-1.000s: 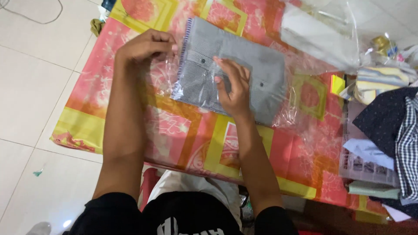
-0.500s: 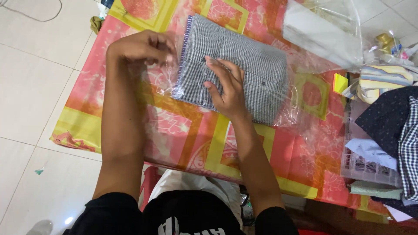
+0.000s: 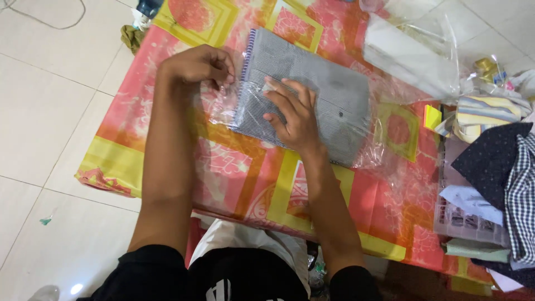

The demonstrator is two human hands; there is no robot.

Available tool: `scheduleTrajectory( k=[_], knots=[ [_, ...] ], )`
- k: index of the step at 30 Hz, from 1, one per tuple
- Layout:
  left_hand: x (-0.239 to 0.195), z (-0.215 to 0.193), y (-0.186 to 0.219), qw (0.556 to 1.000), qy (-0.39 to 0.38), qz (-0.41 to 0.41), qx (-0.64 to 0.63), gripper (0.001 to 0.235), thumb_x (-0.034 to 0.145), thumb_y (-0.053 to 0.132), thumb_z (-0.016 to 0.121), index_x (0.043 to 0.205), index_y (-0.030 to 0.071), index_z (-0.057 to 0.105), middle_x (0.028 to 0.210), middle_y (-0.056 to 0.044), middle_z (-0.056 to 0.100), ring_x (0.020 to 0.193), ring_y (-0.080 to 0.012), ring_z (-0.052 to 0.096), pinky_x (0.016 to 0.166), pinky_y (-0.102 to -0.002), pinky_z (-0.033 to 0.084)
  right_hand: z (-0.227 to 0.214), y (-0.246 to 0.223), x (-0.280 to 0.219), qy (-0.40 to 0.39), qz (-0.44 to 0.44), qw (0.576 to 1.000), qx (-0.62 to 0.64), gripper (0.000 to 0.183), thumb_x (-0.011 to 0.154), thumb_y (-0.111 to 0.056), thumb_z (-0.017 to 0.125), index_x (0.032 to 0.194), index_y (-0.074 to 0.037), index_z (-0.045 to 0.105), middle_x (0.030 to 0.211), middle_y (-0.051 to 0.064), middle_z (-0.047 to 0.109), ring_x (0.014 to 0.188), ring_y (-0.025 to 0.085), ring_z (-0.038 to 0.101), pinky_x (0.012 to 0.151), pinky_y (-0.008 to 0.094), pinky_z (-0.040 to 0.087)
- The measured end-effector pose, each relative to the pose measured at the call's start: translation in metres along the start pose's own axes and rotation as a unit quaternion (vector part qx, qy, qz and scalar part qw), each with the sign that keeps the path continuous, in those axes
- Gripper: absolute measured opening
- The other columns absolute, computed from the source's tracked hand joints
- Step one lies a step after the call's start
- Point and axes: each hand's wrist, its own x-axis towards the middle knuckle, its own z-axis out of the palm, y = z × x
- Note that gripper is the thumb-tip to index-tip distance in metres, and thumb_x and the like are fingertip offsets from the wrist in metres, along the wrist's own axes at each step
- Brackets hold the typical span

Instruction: The person places a folded blue and white striped shirt into a clear plastic bag on a table. They then smooth the bag, fold the excess plastic over the shirt, and seal the bag using a handheld heat sealer.

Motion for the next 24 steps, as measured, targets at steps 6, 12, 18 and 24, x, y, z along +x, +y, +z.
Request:
scheduleTrajectory(
  k=[6, 12, 18, 24],
  knots=[
    [-0.006, 0.007, 0.019, 0.997, 0.019, -0.015, 0.073, 0.009, 0.092, -0.003, 0.065, 0.094, 0.004, 0.069, 0.078, -0.010, 0.074, 0.062, -0.0180, 0.071, 0.053, -0.027, 0.054, 0.007, 0.002, 0.010, -0.079, -0.054, 0.995, -0.033, 0.053, 0.108, -0.053, 0.042, 0.130, -0.012, 0.067, 0.143, 0.001, 0.065, 0.129, 0.027, 0.056, 0.099, 0.046, 0.038],
    [0.010, 0.006, 0.001, 0.993, 0.042, -0.014, 0.109, 0.009, 0.089, 0.003, 0.073, 0.086, 0.004, 0.065, 0.069, -0.012, 0.070, 0.058, -0.0175, 0.065, 0.055, -0.029, 0.052, 0.011, 0.010, 0.022, -0.121, -0.080, 0.988, -0.060, 0.051, 0.108, -0.054, 0.046, 0.129, -0.014, 0.070, 0.147, -0.003, 0.061, 0.128, 0.026, 0.056, 0.098, 0.044, 0.036],
    [0.006, 0.008, 0.009, 0.992, 0.047, -0.025, 0.111, 0.009, 0.088, 0.001, 0.073, 0.088, 0.005, 0.065, 0.070, -0.012, 0.071, 0.059, -0.0186, 0.067, 0.058, -0.029, 0.054, 0.010, 0.013, 0.028, -0.154, -0.096, 0.978, -0.107, 0.039, 0.108, -0.048, 0.055, 0.126, -0.017, 0.071, 0.148, -0.005, 0.060, 0.129, 0.026, 0.054, 0.096, 0.047, 0.035],
    [0.009, 0.008, 0.004, 0.994, 0.039, -0.012, 0.103, 0.007, 0.089, -0.003, 0.073, 0.089, 0.003, 0.069, 0.072, -0.012, 0.072, 0.061, -0.0185, 0.068, 0.057, -0.029, 0.055, 0.015, 0.014, 0.021, -0.148, -0.066, 0.969, -0.186, 0.035, 0.102, -0.054, 0.066, 0.128, -0.031, 0.070, 0.153, -0.014, 0.053, 0.136, 0.030, 0.044, 0.096, 0.052, 0.034]
  ],
)
